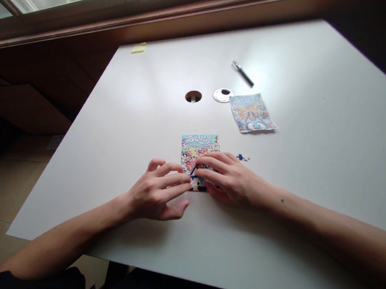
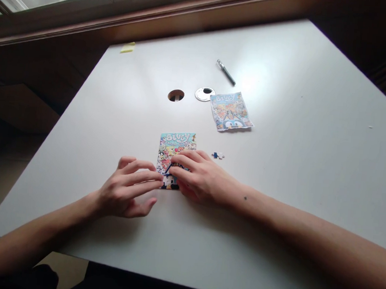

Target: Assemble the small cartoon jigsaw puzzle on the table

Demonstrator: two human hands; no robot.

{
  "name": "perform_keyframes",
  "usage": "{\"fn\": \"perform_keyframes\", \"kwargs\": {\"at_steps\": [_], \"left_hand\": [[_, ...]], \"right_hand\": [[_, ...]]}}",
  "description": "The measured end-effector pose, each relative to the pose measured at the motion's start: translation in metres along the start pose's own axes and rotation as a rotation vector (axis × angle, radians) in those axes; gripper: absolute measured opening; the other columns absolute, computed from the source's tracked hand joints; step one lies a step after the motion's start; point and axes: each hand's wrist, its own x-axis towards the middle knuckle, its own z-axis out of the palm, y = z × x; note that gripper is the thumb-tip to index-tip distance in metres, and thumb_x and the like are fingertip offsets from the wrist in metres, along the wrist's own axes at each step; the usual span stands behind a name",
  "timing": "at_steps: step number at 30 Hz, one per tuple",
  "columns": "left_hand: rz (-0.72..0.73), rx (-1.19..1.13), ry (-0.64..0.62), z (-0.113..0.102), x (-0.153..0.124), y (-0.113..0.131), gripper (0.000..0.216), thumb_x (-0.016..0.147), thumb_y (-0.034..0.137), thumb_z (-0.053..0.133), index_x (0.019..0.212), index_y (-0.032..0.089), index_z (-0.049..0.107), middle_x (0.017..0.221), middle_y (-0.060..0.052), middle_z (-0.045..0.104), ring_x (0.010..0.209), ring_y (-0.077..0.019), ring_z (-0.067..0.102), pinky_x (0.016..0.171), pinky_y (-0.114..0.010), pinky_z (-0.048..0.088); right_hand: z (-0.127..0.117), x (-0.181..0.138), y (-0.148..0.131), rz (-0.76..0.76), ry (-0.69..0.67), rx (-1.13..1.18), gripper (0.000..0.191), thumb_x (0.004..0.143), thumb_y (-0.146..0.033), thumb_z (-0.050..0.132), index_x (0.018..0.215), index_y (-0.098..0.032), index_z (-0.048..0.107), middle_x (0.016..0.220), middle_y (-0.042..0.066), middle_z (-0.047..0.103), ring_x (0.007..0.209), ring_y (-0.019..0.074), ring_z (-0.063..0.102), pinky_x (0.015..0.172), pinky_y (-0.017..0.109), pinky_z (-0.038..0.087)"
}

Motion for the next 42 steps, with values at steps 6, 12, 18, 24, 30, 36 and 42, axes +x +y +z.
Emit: {"fn": "perform_keyframes", "kwargs": {"at_steps": [6,12,18,24,30,36,42], "left_hand": [[-0.023,-0.003,-0.057,0.003,-0.003,-0.002,0.017,0.081,0.025,0.068,0.098,0.021,0.068,0.095,-0.001,0.076,0.096,-0.0230,0.066,0.086,-0.042,0.034],[-0.188,0.007,0.022,-0.015,-0.003,-0.022,0.010,0.079,0.016,0.069,0.087,0.022,0.066,0.091,0.000,0.074,0.089,-0.0197,0.064,0.086,-0.038,0.038],[-0.344,0.044,-0.263,-0.046,-0.012,-0.059,0.012,0.085,0.022,0.063,0.096,0.022,0.069,0.100,-0.003,0.070,0.096,-0.0206,0.060,0.090,-0.037,0.038],[-0.318,-0.048,-0.377,-0.044,-0.016,-0.062,0.018,0.090,0.025,0.060,0.105,0.025,0.069,0.103,-0.004,0.068,0.095,-0.0181,0.062,0.092,-0.036,0.040],[-0.333,-0.298,-0.245,-0.038,-0.014,-0.060,0.009,0.091,0.017,0.060,0.094,0.019,0.068,0.094,-0.005,0.068,0.084,-0.0143,0.063,0.076,-0.028,0.051],[-0.249,-0.540,0.098,-0.012,0.003,-0.023,0.009,0.086,0.009,0.067,0.087,0.018,0.070,0.097,-0.008,0.071,0.089,-0.0152,0.069,0.079,-0.028,0.058],[-0.262,-0.687,0.158,0.001,0.019,0.003,0.014,0.081,0.011,0.073,0.094,0.017,0.072,0.101,-0.010,0.072,0.093,-0.0182,0.070,0.085,-0.032,0.061]], "right_hand": [[0.001,-0.001,0.001,-0.005,-0.001,0.003,0.030,0.092,-0.015,0.052,0.120,-0.020,0.060,0.128,0.012,0.062,0.125,0.0274,0.051,0.101,0.046,0.044],[-0.002,0.000,0.003,0.014,-0.003,0.066,0.030,0.091,-0.014,0.054,0.120,-0.020,0.060,0.130,0.012,0.061,0.123,0.0269,0.052,0.103,0.046,0.043],[-0.002,0.000,0.006,0.029,0.047,0.203,0.028,0.091,-0.014,0.056,0.118,-0.021,0.059,0.126,0.009,0.063,0.119,0.0242,0.055,0.104,0.043,0.045],[-0.017,0.002,0.005,0.192,0.255,0.261,0.021,0.087,-0.011,0.058,0.105,-0.021,0.063,0.106,0.008,0.067,0.101,0.0226,0.061,0.090,0.039,0.051],[-0.045,0.006,0.011,0.577,0.394,0.231,0.011,0.086,-0.016,0.058,0.092,-0.023,0.064,0.086,0.003,0.067,0.079,0.0197,0.059,0.073,0.036,0.047],[-0.047,0.014,-0.012,0.455,0.097,0.521,0.010,0.088,-0.025,0.062,0.096,-0.022,0.066,0.083,0.001,0.068,0.073,0.0159,0.060,0.069,0.031,0.047],[-0.035,0.016,-0.028,0.532,-0.037,0.918,0.015,0.091,-0.031,0.062,0.101,-0.020,0.061,0.089,0.004,0.068,0.078,0.0158,0.063,0.070,0.030,0.051]]}}
